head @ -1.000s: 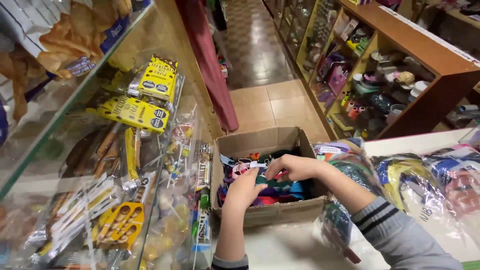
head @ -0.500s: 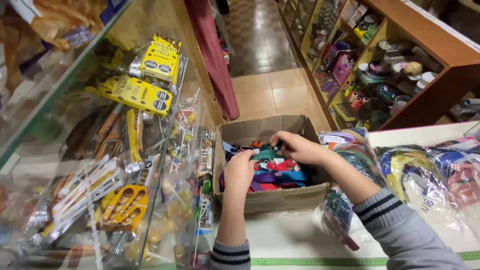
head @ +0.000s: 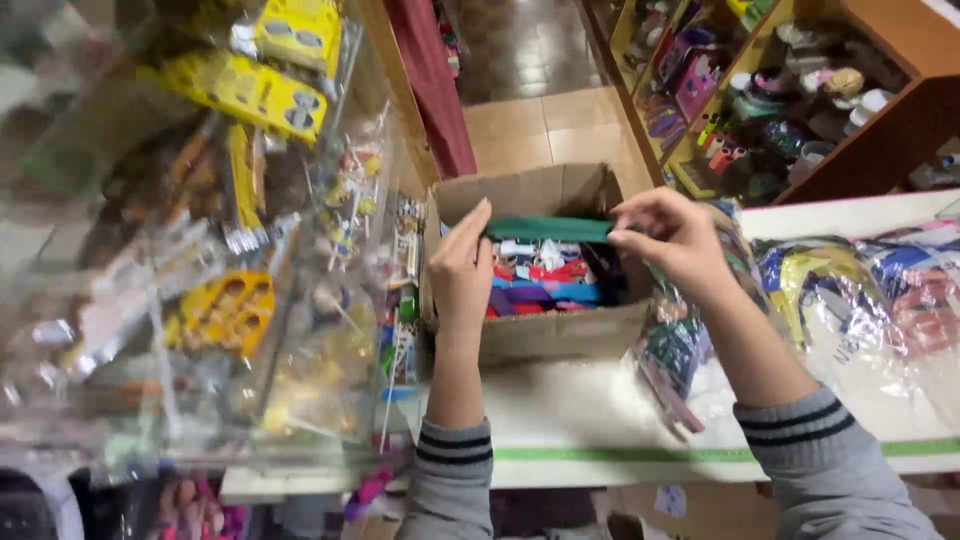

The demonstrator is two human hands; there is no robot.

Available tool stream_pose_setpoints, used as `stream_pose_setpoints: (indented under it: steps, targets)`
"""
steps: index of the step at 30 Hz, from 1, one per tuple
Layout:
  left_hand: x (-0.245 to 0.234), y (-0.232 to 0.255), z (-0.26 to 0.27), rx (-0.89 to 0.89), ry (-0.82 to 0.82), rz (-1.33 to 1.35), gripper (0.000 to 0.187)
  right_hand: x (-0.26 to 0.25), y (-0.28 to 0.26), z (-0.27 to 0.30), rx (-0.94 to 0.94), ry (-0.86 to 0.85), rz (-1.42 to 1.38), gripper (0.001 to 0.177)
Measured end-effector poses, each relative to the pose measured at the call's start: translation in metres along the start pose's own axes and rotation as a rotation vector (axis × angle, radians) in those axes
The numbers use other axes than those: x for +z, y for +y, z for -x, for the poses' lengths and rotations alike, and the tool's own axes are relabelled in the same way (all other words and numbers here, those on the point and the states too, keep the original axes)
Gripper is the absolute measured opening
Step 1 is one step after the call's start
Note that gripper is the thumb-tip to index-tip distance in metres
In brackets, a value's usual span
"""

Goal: The person sorts various colored zippers by taking them out of a cardboard box and placing them on a counter to measure them against a scale.

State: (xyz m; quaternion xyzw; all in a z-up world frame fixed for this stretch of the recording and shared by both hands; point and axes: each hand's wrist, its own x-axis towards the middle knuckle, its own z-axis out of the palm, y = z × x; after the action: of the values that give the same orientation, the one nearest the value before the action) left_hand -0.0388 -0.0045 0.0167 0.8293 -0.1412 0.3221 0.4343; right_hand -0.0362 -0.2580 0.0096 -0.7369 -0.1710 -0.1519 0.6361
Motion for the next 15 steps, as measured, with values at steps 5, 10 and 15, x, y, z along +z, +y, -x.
stream_pose_setpoints:
  steps: [5, 10, 15]
  targets:
    - [-0.014, 0.014, 0.046, -0.073, 0.123, 0.676, 0.041, 0.004, -0.006, 0.064, 0.025, 0.218, 0.034, 0.033]
    - [-0.006, -0.009, 0.104, -0.193, 0.181, 1.046, 0.031, 0.023, 0.006, 0.128, -0.08, 0.267, -0.05, 0.025]
    - [-0.02, -0.01, 0.149, -0.361, 0.191, 0.977, 0.021, 0.042, 0.032, 0.184, -0.034, 0.317, -0.123, 0.023]
